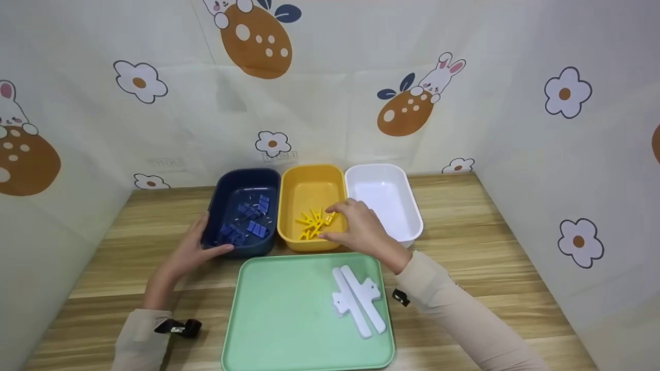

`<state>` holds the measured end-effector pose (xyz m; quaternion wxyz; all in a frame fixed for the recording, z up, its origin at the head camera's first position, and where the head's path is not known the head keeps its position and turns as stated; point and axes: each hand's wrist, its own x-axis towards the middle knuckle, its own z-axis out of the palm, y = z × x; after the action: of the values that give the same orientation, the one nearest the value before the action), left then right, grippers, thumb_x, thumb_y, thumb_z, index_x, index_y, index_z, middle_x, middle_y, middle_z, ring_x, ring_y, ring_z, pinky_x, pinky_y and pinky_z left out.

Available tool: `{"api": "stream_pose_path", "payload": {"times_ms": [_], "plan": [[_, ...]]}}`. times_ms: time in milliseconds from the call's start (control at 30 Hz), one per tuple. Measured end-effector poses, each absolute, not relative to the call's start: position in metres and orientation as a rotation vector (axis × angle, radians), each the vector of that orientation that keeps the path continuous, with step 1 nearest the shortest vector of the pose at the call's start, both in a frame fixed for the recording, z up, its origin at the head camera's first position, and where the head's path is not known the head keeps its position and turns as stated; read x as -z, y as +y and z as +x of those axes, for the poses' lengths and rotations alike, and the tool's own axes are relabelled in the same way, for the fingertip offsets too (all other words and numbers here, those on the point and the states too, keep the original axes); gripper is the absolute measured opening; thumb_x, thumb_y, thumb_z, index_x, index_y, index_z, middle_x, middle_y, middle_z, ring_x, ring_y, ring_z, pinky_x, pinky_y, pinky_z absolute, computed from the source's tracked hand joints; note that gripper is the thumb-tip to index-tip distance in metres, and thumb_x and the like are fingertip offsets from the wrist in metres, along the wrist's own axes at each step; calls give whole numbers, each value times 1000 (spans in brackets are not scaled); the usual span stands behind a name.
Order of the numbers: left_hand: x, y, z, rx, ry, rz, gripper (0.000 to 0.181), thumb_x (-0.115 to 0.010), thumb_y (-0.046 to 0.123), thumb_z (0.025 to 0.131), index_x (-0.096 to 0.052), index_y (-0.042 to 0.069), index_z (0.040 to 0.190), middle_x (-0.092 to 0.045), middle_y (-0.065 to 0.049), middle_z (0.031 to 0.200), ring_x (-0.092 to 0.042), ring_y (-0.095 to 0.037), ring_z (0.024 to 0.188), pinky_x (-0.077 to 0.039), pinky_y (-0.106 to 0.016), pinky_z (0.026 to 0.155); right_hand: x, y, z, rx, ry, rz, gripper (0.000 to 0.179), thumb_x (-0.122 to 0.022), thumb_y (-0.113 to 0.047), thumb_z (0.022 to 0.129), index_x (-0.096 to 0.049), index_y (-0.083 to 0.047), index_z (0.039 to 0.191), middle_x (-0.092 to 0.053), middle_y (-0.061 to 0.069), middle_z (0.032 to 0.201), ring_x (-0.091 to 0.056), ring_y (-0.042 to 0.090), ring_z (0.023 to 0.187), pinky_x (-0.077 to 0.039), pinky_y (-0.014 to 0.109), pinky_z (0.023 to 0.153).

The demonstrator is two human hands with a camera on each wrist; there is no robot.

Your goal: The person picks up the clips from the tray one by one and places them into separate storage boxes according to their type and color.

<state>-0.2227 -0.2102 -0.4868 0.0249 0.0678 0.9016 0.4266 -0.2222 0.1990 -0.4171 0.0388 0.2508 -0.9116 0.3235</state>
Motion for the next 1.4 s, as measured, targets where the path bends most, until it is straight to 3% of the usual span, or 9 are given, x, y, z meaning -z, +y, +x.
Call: {"api": "stream_pose_path", "payload": {"times_ms": [400, 733, 900, 1400], "plan": [[489, -211, -224, -1355, 2778, 224, 123, -86, 44, 88, -6, -6, 167, -6, -31, 173, -8, -46, 161, -14, -59, 130, 426, 220, -202, -1001, -2733, 913, 44, -87, -25, 90, -73, -3, 126, -74, 13, 117, -67, 36, 102, -60, 46, 84], [489, -211, -224, -1355, 2779, 223, 123, -86, 44, 88, -6, -5, 167, -6, -30, 174, -7, -46, 161, -13, -58, 131, 438, 240, -187, -1051, -2782, 1009, 36, -81, -19, 95, -71, -5, 126, -73, 10, 119, -67, 30, 102, -61, 41, 85], [489, -211, -223, -1355, 2775, 215, 122, -85, 45, 89, -6, -4, 167, -6, -29, 174, -8, -46, 161, -14, -59, 130, 443, 249, -183, -1102, -2860, 1006, 39, -80, -22, 96, -70, -5, 129, -73, 11, 122, -67, 33, 104, -61, 42, 88], [491, -210, -224, -1366, 2767, 201, 122, -85, 45, 89, -6, -3, 168, -5, -29, 174, -10, -44, 162, -15, -57, 131, 459, 275, -173, -1094, -2966, 1119, 48, -86, -18, 88, -69, 1, 129, -72, 19, 125, -67, 36, 103, -60, 34, 84]]}}
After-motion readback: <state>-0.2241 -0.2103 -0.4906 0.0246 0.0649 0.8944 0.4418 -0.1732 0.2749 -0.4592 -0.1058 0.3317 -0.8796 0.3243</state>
